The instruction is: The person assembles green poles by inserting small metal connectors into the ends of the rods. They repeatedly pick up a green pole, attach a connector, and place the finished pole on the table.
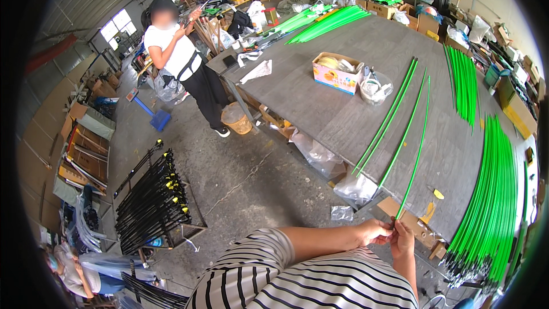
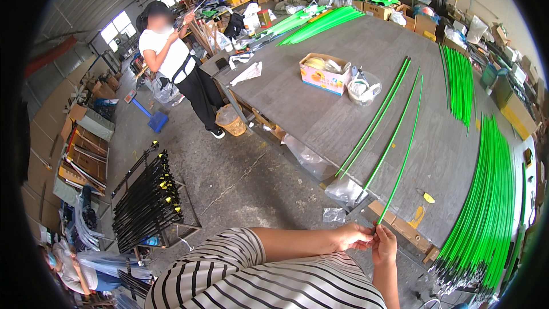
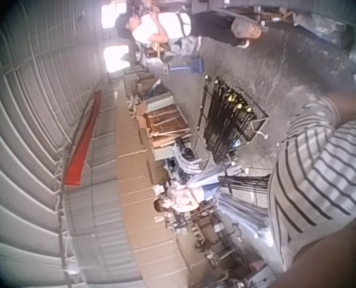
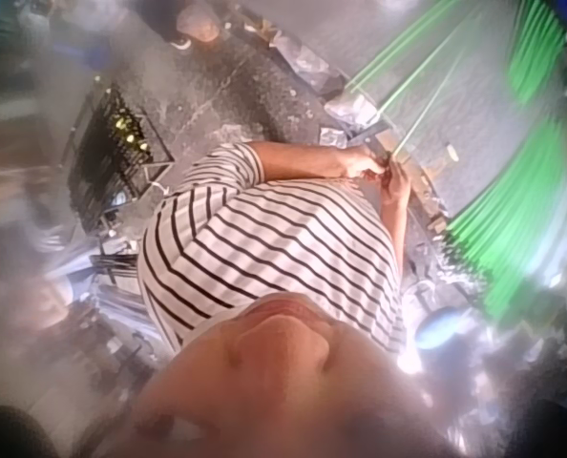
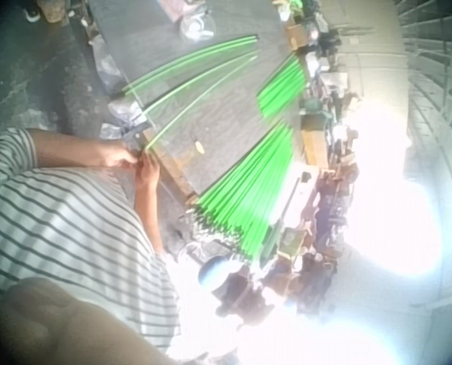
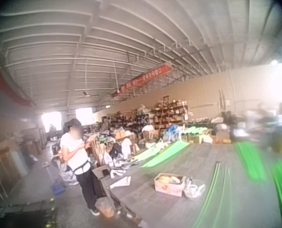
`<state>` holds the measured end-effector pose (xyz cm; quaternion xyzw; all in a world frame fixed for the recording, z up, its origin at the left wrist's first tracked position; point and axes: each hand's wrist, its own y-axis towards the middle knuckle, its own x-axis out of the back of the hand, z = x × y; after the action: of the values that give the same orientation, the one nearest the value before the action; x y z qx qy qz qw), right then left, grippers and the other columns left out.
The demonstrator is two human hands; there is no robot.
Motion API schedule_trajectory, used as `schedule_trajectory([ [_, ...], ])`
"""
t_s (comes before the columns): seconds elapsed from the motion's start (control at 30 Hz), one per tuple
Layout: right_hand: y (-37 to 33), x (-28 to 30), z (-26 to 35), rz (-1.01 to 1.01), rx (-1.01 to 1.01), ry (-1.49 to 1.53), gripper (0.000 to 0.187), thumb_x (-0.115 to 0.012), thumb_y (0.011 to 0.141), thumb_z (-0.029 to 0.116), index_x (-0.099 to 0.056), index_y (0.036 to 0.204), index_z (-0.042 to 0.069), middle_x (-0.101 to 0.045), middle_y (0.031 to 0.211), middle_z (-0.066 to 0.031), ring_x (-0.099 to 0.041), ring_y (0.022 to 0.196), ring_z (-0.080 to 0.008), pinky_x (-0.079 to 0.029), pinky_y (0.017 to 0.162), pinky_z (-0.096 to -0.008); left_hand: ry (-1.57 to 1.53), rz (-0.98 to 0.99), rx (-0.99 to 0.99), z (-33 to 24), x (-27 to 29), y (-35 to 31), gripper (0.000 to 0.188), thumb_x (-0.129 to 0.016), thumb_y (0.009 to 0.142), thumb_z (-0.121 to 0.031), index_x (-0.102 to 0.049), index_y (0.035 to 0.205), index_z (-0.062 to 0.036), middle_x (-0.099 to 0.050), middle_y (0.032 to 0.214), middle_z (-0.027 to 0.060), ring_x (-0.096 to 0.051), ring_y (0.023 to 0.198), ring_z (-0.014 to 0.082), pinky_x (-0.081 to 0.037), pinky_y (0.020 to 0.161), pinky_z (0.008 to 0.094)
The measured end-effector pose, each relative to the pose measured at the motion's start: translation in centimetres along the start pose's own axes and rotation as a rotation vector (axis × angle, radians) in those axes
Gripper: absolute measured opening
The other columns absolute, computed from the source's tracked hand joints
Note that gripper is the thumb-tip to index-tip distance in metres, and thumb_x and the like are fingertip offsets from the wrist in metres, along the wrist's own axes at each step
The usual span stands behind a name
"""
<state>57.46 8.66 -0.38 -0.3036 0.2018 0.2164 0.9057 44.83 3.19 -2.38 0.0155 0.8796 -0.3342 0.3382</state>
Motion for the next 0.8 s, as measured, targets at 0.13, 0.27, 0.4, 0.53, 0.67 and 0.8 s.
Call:
schedule_trajectory([
  [0.13, -0.4, 1.0, 0.1, 0.006, -0.010, 0.010, 0.018, -0.049, 0.085, 0.013, -0.055, 0.093, -0.002, -0.056, 0.071, -0.0039, -0.055, 0.058, -0.0119, -0.047, 0.051, -0.0233, 0.018, 0.004, -0.021, 0.3, -0.2, 0.3, 0.018, -0.055, 0.081, -0.017, -0.059, 0.097, -0.0099, -0.059, 0.085, 0.0009, -0.054, 0.078, 0.0117, -0.044, 0.074, 0.0279],
  [0.27, -0.7, 1.5, 0.2, -0.031, -0.015, 0.018, 0.018, -0.048, 0.085, 0.014, -0.055, 0.092, -0.001, -0.057, 0.074, -0.0041, -0.056, 0.061, -0.0126, -0.048, 0.054, -0.0237, 0.048, -0.019, -0.054, 0.6, -0.1, 1.0, 0.018, -0.055, 0.081, -0.017, -0.059, 0.096, -0.0089, -0.059, 0.085, 0.0012, -0.054, 0.077, 0.0112, -0.044, 0.072, 0.0272],
  [0.4, -0.8, 2.3, 0.3, 0.023, -0.008, 0.010, 0.018, -0.048, 0.085, 0.014, -0.055, 0.091, -0.001, -0.059, 0.076, -0.0059, -0.058, 0.065, -0.0137, -0.050, 0.057, -0.0246, 0.103, -0.049, -0.069, 0.1, -1.0, 0.9, 0.019, -0.055, 0.081, -0.017, -0.058, 0.097, -0.0086, -0.059, 0.085, 0.0009, -0.054, 0.076, 0.0105, -0.044, 0.072, 0.0260],
  [0.53, -0.8, 3.1, 0.4, 0.061, -0.037, -0.047, 0.018, -0.048, 0.085, 0.014, -0.056, 0.091, -0.001, -0.060, 0.078, -0.0081, -0.060, 0.069, -0.0153, -0.051, 0.061, -0.0273, 0.117, -0.076, -0.113, 0.4, -1.0, 1.5, 0.020, -0.056, 0.081, -0.017, -0.058, 0.098, -0.0074, -0.060, 0.086, 0.0013, -0.054, 0.076, 0.0102, -0.044, 0.071, 0.0250],
  [0.67, -1.0, 3.4, 0.9, 0.077, -0.043, -0.078, 0.019, -0.049, 0.085, 0.015, -0.056, 0.091, -0.001, -0.061, 0.079, -0.0095, -0.061, 0.070, -0.0170, -0.052, 0.061, -0.0288, 0.153, -0.104, -0.155, 0.7, -1.2, 2.4, 0.020, -0.056, 0.080, -0.016, -0.058, 0.098, -0.0070, -0.060, 0.087, 0.0017, -0.054, 0.076, 0.0095, -0.043, 0.067, 0.0245],
  [0.8, -1.5, 3.7, 1.7, 0.060, -0.077, -0.135, 0.019, -0.049, 0.085, 0.016, -0.056, 0.088, -0.002, -0.061, 0.079, -0.0106, -0.061, 0.069, -0.0180, -0.052, 0.059, -0.0296, 0.293, -0.156, -0.178, 0.1, -2.0, 2.3, 0.021, -0.058, 0.079, -0.018, -0.059, 0.097, -0.0071, -0.061, 0.085, 0.0010, -0.054, 0.077, 0.0085, -0.041, 0.063, 0.0235],
])
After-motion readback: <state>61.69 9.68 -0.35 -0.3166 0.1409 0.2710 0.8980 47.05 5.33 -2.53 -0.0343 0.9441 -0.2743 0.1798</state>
